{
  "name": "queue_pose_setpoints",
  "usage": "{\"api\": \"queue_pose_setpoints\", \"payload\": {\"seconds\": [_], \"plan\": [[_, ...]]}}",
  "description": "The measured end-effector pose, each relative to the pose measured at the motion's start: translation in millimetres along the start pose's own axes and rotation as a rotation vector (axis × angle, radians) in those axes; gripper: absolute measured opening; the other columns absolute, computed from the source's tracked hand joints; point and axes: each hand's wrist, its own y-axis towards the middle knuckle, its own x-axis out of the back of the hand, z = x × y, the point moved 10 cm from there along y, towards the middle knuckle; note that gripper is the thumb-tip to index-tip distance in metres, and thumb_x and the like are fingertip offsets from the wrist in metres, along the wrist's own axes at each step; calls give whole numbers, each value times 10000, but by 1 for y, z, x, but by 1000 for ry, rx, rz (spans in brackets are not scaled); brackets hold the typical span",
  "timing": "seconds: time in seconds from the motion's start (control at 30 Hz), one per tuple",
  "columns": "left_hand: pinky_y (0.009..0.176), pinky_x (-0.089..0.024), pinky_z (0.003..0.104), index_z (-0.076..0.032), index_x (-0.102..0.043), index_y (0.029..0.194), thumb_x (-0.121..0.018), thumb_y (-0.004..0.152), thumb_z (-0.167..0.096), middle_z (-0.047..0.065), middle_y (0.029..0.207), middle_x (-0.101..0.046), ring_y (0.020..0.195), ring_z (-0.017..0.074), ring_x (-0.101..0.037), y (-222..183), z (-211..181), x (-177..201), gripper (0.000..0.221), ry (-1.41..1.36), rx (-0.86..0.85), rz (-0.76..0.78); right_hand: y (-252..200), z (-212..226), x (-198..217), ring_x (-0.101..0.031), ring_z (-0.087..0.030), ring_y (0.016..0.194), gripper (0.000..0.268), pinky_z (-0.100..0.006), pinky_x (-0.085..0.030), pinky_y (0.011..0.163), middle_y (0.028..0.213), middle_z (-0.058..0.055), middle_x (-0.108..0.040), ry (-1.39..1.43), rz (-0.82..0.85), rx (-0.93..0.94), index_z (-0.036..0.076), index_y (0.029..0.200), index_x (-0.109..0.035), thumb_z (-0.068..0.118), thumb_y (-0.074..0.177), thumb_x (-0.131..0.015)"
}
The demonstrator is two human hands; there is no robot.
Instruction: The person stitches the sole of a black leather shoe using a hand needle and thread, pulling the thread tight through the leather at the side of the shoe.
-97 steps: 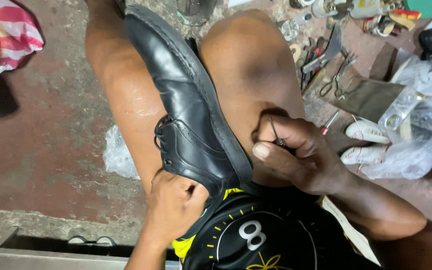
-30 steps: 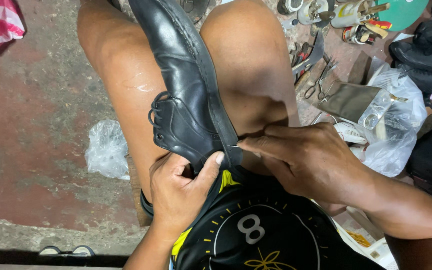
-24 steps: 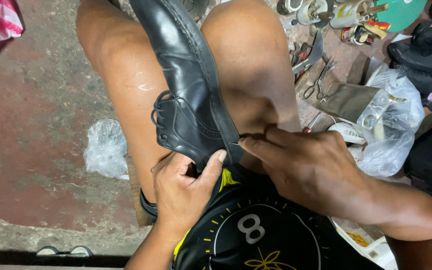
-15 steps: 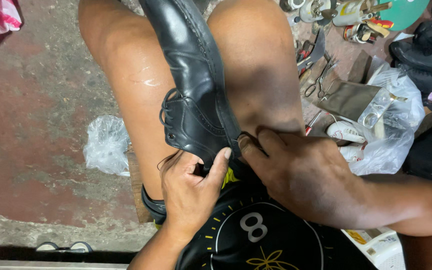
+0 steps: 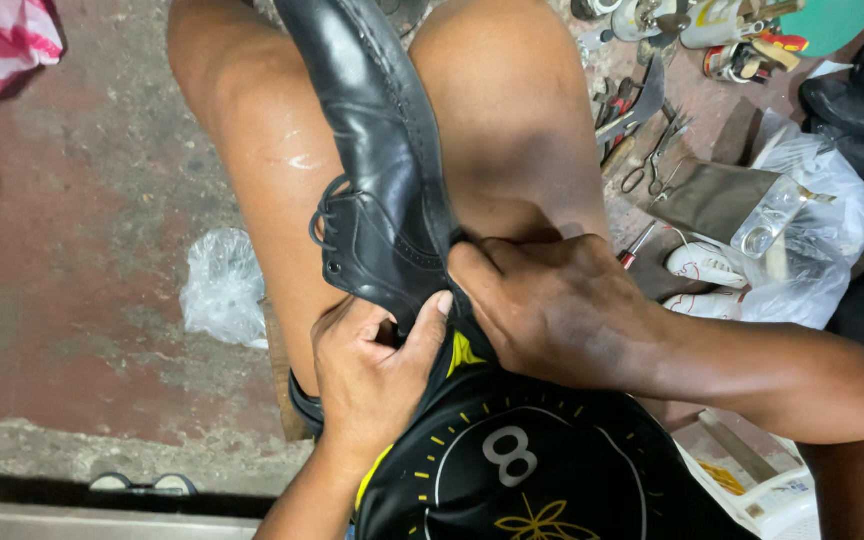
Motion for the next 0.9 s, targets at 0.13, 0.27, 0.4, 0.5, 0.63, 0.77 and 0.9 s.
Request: {"api": "queue_pose_setpoints", "payload": {"seconds": [0.13,0.27,0.4,0.5,0.63,0.77,0.9], "plan": [[641,-499,277,6,-714,974,-785,884,-96,91,889,-726,688,129,-617,-17,11,16,154,-42,-36,-41,-7,-14,3,-634,-314,575,139,-457,-481,515,644,-96,-608,100,25,-21,73,872,-555,136,893,-678],[832,-573,304,1,-641,989,-590,1016,-71,92,1013,-722,898,161,-701,-40,47,73,93,-266,115,-229,-17,-34,12,-628,-301,502,156,-428,-476,455,627,-85,-645,75,47,-84,89,893,-607,191,893,-725],[790,-512,347,45,-622,1111,-620,1044,-56,187,1255,-609,949,249,-616,-52,42,124,121,304,73,-464,-22,-42,25,-665,-250,519,134,-377,-490,474,690,-54,-696,184,-9,-73,100,907,-633,142,843,-744],[923,-518,406,11,-589,1261,-625,1018,-65,200,1271,-606,1099,347,-641,-56,-6,100,257,586,-307,-458,-21,-49,25,-707,-203,587,132,-323,-529,513,739,-54,-711,280,-5,-105,79,894,-647,129,833,-753],[744,-547,379,-54,-675,1204,-780,893,-167,109,1001,-676,874,263,-679,-46,-15,28,347,475,-453,-125,-17,-56,27,-687,-187,543,80,-309,-518,508,750,-57,-729,288,11,-149,64,869,-692,114,831,-741],[616,-504,246,-117,-711,1013,-787,929,-177,32,869,-672,685,92,-627,-40,11,32,128,119,-242,-66,-12,-55,27,-701,-171,543,61,-295,-528,494,764,-41,-744,340,32,-174,76,870,-703,111,826,-729],[621,-423,260,-54,-660,1032,-610,1025,-105,98,1102,-669,732,85,-536,-40,33,28,71,-746,-37,88,-16,-54,19,-675,-193,503,131,-324,-516,485,688,-64,-696,290,76,-186,75,906,-707,123,790,-742]]}}
